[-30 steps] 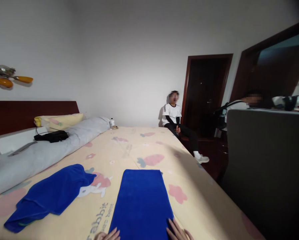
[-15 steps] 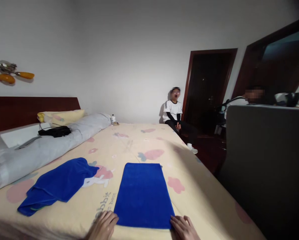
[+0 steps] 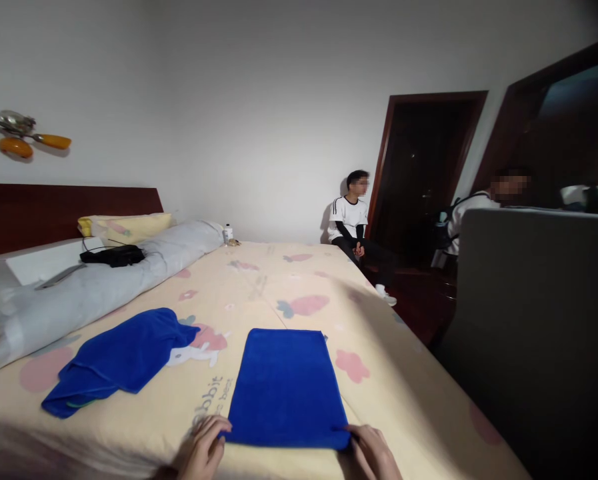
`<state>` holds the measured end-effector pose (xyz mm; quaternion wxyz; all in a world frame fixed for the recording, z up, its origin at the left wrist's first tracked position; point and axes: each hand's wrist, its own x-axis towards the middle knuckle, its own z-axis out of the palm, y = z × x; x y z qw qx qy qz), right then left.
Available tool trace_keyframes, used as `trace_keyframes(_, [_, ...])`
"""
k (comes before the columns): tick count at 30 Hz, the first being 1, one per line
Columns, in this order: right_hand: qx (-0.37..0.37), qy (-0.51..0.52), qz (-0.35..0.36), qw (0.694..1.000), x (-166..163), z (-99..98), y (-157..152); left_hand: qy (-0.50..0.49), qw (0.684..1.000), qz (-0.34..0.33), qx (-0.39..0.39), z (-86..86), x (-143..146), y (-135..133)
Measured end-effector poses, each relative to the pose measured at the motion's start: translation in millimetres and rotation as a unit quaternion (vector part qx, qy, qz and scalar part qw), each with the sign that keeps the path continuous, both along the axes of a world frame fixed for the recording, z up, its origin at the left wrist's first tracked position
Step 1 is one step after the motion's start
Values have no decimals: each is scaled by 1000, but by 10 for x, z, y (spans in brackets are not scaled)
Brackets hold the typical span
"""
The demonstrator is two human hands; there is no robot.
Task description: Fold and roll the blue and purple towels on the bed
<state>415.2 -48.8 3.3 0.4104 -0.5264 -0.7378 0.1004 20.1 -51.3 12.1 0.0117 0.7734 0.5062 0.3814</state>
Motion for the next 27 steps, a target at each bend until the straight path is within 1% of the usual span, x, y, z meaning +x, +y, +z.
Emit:
trace_keyframes(3, [-40,26,4,999,-48,125,123,-61,997,40,-3,-51,35,161])
trace_keyframes(6, [-38,25,4,999,-119,187,228,-60,996,66,-2,-113,49,322])
trace_keyframes(8, [-38,-8,-2,999,-144,169,272,-29,996,79,-7,-178,38,404])
trace_keyframes(11, [-35,-88,-36,995,-107,63,304,56,994,96,-21,-289,2,460])
trace_keyframes(14, [19,-159,-101,982,-47,-65,307,137,980,145,-17,-338,16,434])
trace_keyframes(16, [71,-179,-134,972,-91,-113,297,166,971,172,8,-319,128,388])
trace_keyframes(17, [96,-182,-134,969,-157,-120,289,175,970,167,23,-302,228,360])
trace_keyframes(18, [116,-186,-116,969,-251,-117,280,184,972,144,38,-284,355,331])
trace_keyframes(20, [134,-210,-37,968,-491,-91,259,202,976,59,62,-258,652,278])
trace_keyframes(22, [125,-244,54,960,-693,-66,240,216,974,-22,70,-249,902,238])
trace_keyframes(23, [115,-259,88,955,-739,-63,232,222,972,-45,66,-248,968,224])
trace_keyframes(25, [97,-273,108,951,-686,-86,218,236,969,-52,41,-241,944,206])
trace_keyframes(27, [80,-276,91,953,-477,-142,199,250,968,-38,9,-218,738,187])
